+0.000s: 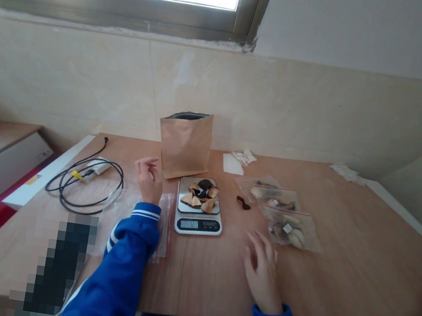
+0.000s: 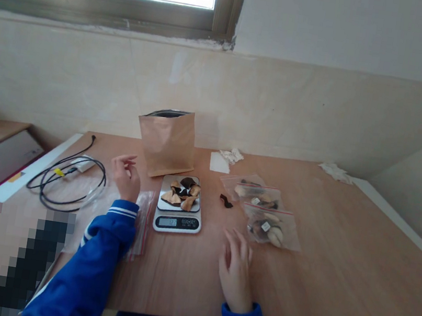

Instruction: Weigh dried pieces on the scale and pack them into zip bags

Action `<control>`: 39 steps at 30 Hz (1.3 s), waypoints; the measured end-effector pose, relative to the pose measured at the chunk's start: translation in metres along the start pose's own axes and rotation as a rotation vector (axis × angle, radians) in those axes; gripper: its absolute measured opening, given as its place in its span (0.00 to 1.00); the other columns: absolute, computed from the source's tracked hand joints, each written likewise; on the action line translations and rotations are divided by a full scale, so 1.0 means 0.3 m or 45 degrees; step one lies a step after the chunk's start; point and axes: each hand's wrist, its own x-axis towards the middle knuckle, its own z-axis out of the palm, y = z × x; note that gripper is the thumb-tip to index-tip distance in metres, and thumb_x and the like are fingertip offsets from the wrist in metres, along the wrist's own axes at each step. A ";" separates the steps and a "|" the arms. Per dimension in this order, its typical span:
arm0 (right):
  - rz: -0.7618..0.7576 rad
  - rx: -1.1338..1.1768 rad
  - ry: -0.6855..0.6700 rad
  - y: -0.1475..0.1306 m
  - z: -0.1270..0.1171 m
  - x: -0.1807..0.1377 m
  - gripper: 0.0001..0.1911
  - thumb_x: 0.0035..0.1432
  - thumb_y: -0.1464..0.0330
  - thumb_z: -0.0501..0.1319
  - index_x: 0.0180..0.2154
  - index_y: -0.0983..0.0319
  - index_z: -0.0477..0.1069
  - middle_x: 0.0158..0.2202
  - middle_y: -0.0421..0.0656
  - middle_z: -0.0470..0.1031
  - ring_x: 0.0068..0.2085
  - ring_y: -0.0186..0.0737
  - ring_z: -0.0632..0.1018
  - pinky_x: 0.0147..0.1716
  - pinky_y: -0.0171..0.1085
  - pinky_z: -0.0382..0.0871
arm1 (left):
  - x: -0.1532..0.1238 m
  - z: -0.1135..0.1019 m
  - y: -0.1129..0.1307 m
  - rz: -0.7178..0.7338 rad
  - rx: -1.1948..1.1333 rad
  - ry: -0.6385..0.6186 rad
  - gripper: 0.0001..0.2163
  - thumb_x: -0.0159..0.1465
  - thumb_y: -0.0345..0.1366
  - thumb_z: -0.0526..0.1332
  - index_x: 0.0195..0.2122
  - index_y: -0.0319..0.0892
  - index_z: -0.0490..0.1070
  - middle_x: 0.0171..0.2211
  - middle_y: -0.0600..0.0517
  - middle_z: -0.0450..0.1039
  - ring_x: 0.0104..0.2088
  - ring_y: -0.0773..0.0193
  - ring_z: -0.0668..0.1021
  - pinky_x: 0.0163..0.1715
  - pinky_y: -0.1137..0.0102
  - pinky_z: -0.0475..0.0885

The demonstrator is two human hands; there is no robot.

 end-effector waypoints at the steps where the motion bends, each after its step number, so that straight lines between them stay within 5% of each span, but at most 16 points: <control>1: -0.004 -0.001 -0.004 0.006 0.000 -0.003 0.19 0.63 0.65 0.50 0.53 0.57 0.67 0.53 0.50 0.67 0.54 0.51 0.69 0.51 0.54 0.63 | 0.008 -0.035 0.051 0.039 -0.017 0.022 0.12 0.60 0.23 0.48 0.39 0.41 0.67 0.39 0.48 0.65 0.37 0.63 0.72 0.42 0.65 0.70; 6: -0.044 0.036 -0.079 0.019 -0.001 0.004 0.17 0.63 0.64 0.50 0.50 0.57 0.68 0.51 0.51 0.68 0.53 0.52 0.69 0.51 0.55 0.63 | -0.040 -0.227 0.223 0.032 0.040 -0.173 0.12 0.60 0.23 0.49 0.33 0.45 0.68 0.35 0.49 0.64 0.37 0.60 0.71 0.42 0.61 0.69; 10: -0.011 0.069 -0.081 0.002 -0.011 0.004 0.15 0.63 0.65 0.49 0.48 0.58 0.68 0.50 0.50 0.68 0.53 0.51 0.70 0.51 0.55 0.62 | -0.211 -0.324 0.164 -0.214 0.188 -0.331 0.10 0.59 0.26 0.50 0.35 0.47 0.67 0.36 0.47 0.63 0.36 0.56 0.72 0.43 0.56 0.70; 16: -0.025 0.088 -0.087 -0.012 -0.016 0.005 0.14 0.63 0.66 0.50 0.46 0.58 0.70 0.48 0.50 0.68 0.52 0.50 0.70 0.51 0.54 0.62 | -0.420 -0.355 0.048 -0.153 0.334 -0.685 0.16 0.60 0.42 0.60 0.48 0.44 0.67 0.43 0.41 0.64 0.45 0.48 0.71 0.47 0.49 0.69; 25: 0.004 0.106 -0.050 -0.033 -0.026 0.014 0.13 0.63 0.66 0.50 0.39 0.58 0.73 0.45 0.48 0.70 0.48 0.48 0.71 0.49 0.52 0.64 | -0.427 -0.361 0.018 -0.139 0.268 -0.551 0.14 0.65 0.42 0.54 0.46 0.42 0.71 0.40 0.45 0.68 0.42 0.54 0.74 0.44 0.54 0.72; 31: -0.023 0.480 -0.133 -0.258 -0.047 0.039 0.12 0.65 0.66 0.50 0.40 0.58 0.71 0.42 0.46 0.72 0.47 0.45 0.72 0.49 0.47 0.66 | -0.418 -0.396 0.110 -0.031 0.133 -0.287 0.11 0.66 0.38 0.55 0.46 0.43 0.71 0.39 0.47 0.72 0.41 0.59 0.74 0.43 0.61 0.72; 35: -0.064 0.866 -0.352 -0.470 -0.043 0.079 0.12 0.66 0.64 0.50 0.44 0.60 0.69 0.42 0.46 0.73 0.44 0.40 0.74 0.43 0.39 0.70 | -0.434 -0.409 0.223 0.113 0.009 -0.315 0.11 0.65 0.33 0.56 0.48 0.44 0.70 0.41 0.47 0.72 0.41 0.60 0.75 0.41 0.64 0.72; 39: -0.047 0.970 -0.360 -0.572 -0.064 0.117 0.11 0.64 0.63 0.52 0.41 0.61 0.70 0.35 0.44 0.75 0.33 0.37 0.75 0.34 0.35 0.69 | -0.469 -0.414 0.296 0.132 -0.139 -0.399 0.16 0.63 0.31 0.58 0.53 0.44 0.67 0.41 0.47 0.72 0.37 0.62 0.75 0.36 0.67 0.74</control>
